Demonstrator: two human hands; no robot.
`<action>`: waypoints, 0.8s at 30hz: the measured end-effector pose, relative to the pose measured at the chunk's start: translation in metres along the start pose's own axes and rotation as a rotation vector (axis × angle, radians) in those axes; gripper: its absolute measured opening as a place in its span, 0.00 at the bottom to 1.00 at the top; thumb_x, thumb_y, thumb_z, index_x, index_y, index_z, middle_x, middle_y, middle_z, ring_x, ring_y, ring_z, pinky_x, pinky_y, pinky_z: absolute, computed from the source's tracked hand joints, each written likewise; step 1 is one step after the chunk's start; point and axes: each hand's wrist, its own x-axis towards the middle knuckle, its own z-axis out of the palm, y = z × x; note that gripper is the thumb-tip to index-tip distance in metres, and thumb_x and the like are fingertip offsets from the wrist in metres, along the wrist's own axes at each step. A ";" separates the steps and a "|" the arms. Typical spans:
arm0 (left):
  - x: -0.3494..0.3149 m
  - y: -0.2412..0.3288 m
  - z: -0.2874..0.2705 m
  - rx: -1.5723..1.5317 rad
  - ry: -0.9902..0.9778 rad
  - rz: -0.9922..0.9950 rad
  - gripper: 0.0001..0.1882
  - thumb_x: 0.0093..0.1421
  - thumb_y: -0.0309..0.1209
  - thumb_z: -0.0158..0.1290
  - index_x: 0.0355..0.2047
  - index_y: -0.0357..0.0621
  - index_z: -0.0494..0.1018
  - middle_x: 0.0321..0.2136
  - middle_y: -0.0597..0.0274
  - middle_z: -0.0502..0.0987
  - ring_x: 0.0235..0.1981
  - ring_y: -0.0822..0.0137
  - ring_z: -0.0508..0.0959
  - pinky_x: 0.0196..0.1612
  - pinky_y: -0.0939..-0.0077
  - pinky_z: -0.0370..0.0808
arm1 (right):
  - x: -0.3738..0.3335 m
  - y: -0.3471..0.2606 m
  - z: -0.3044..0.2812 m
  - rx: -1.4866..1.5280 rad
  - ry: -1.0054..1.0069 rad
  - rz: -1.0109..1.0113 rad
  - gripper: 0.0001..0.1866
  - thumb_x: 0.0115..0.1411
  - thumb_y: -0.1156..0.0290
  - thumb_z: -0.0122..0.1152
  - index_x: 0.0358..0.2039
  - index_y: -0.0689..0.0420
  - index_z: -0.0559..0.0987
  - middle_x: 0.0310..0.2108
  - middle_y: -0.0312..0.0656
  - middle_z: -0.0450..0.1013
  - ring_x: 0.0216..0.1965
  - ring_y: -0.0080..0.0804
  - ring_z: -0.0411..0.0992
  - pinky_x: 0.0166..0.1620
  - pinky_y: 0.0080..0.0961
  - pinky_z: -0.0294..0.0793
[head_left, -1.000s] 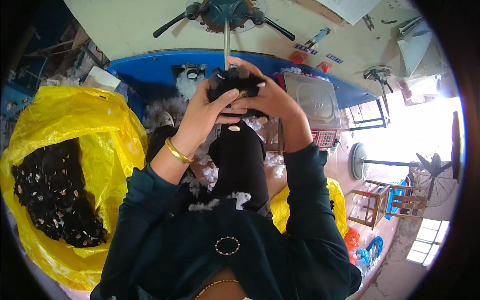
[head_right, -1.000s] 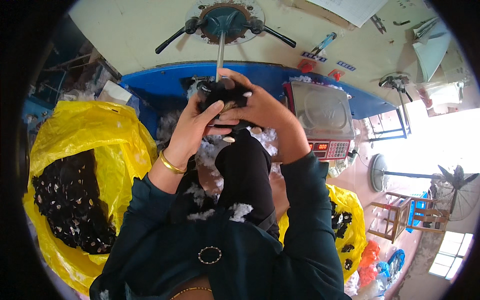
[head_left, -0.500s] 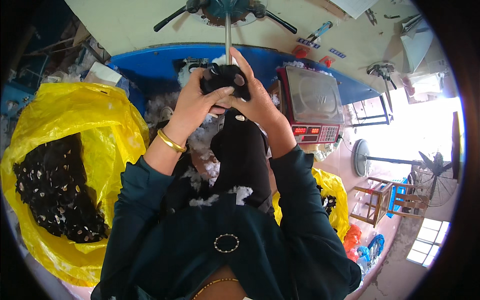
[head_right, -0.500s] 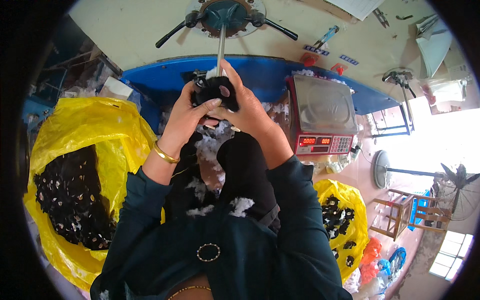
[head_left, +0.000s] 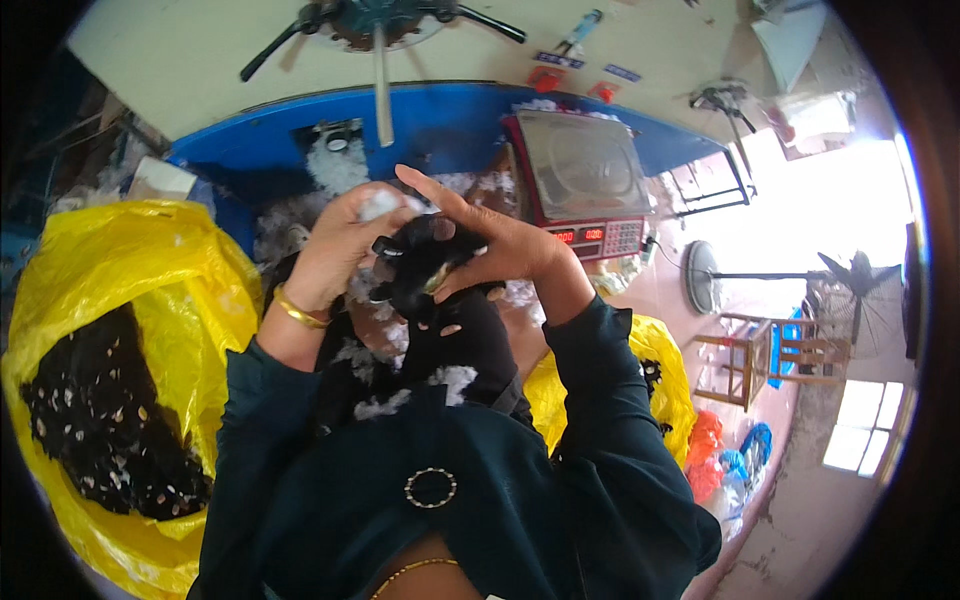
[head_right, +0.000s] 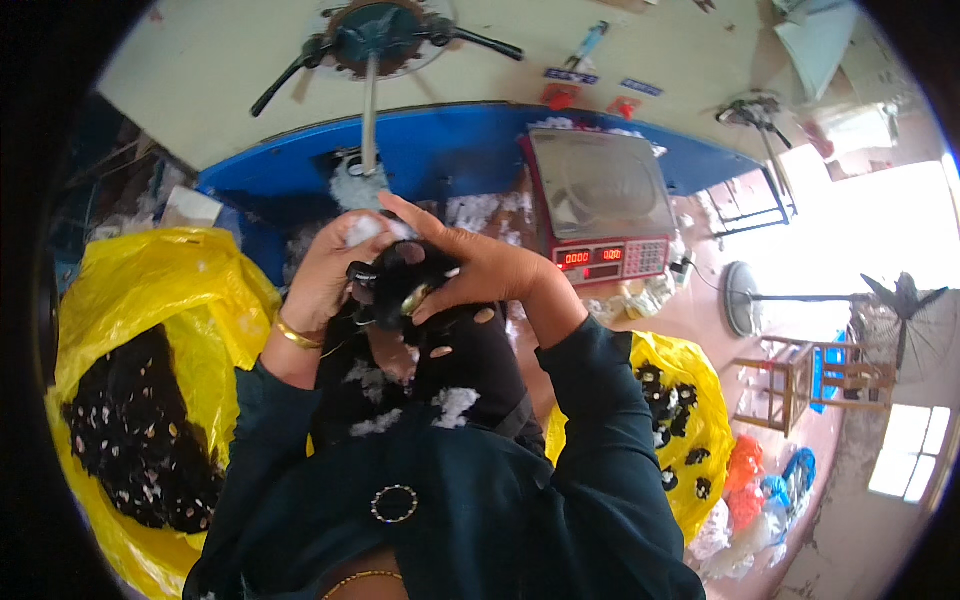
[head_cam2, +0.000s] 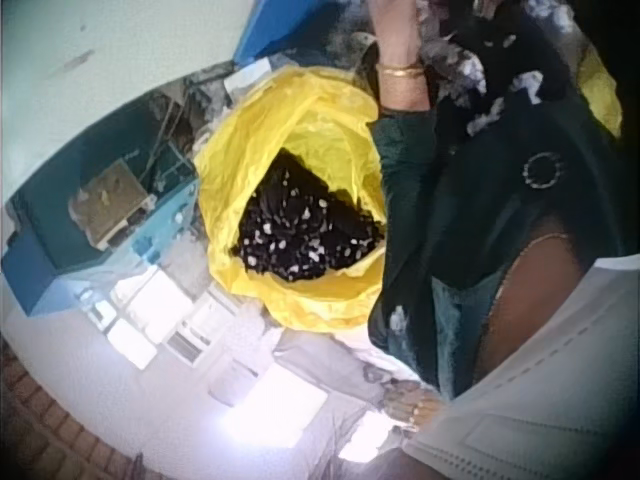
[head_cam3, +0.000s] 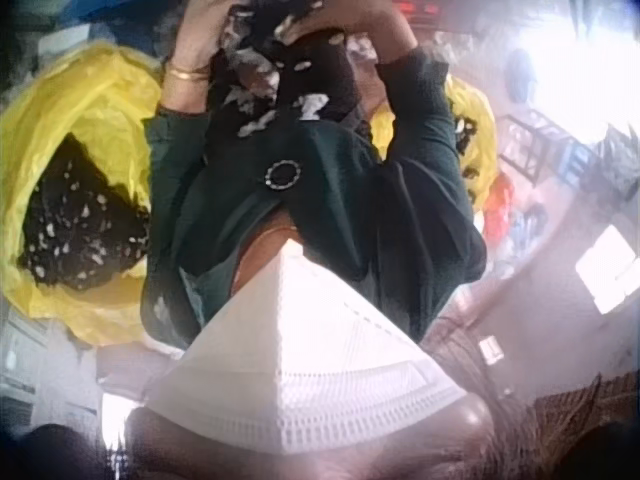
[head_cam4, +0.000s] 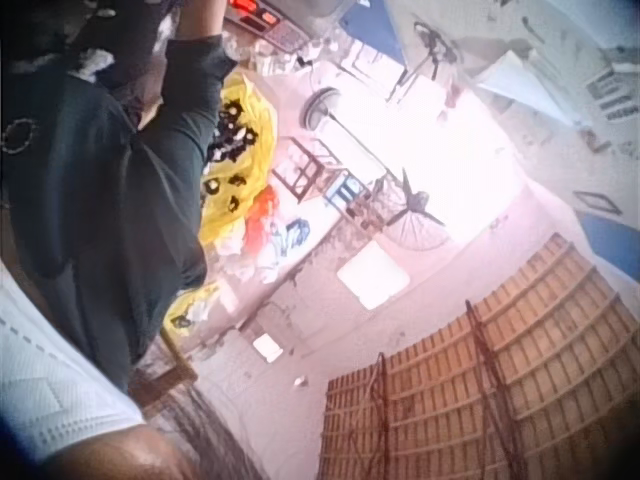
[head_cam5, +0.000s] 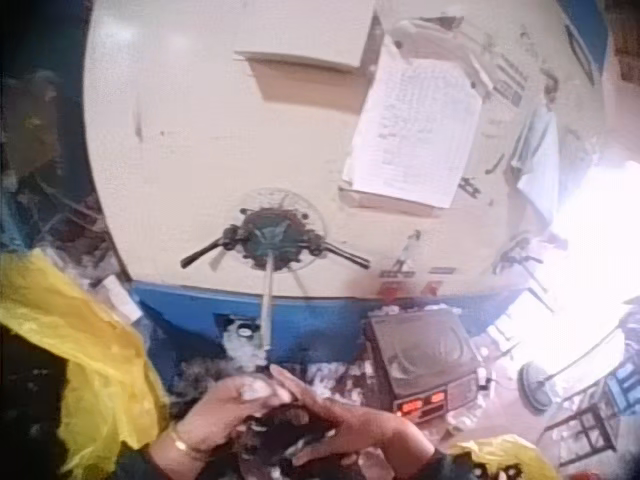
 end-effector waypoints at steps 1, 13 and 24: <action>-0.003 0.005 -0.004 0.002 0.020 -0.053 0.11 0.58 0.30 0.58 0.40 0.43 0.73 0.28 0.69 0.74 0.17 0.83 0.65 0.18 0.88 0.59 | -0.005 -0.001 -0.007 0.002 0.001 0.083 0.58 0.42 0.76 0.74 0.69 0.46 0.47 0.67 0.43 0.50 0.66 0.35 0.51 0.65 0.28 0.51; -0.007 -0.018 -0.060 0.688 0.285 0.040 0.41 0.49 0.43 0.65 0.59 0.41 0.62 0.58 0.48 0.63 0.57 0.57 0.69 0.52 0.67 0.72 | -0.127 0.161 -0.193 -0.291 0.869 1.041 0.30 0.49 0.47 0.68 0.36 0.67 0.80 0.26 0.42 0.77 0.28 0.33 0.75 0.30 0.31 0.74; -0.076 0.000 -0.093 0.492 0.375 0.128 0.14 0.62 0.31 0.53 0.47 0.41 0.71 0.46 0.60 0.75 0.49 0.69 0.73 0.52 0.76 0.70 | -0.196 0.131 -0.191 0.139 1.523 1.025 0.39 0.47 0.40 0.67 0.48 0.61 0.75 0.33 0.44 0.74 0.36 0.37 0.74 0.33 0.32 0.72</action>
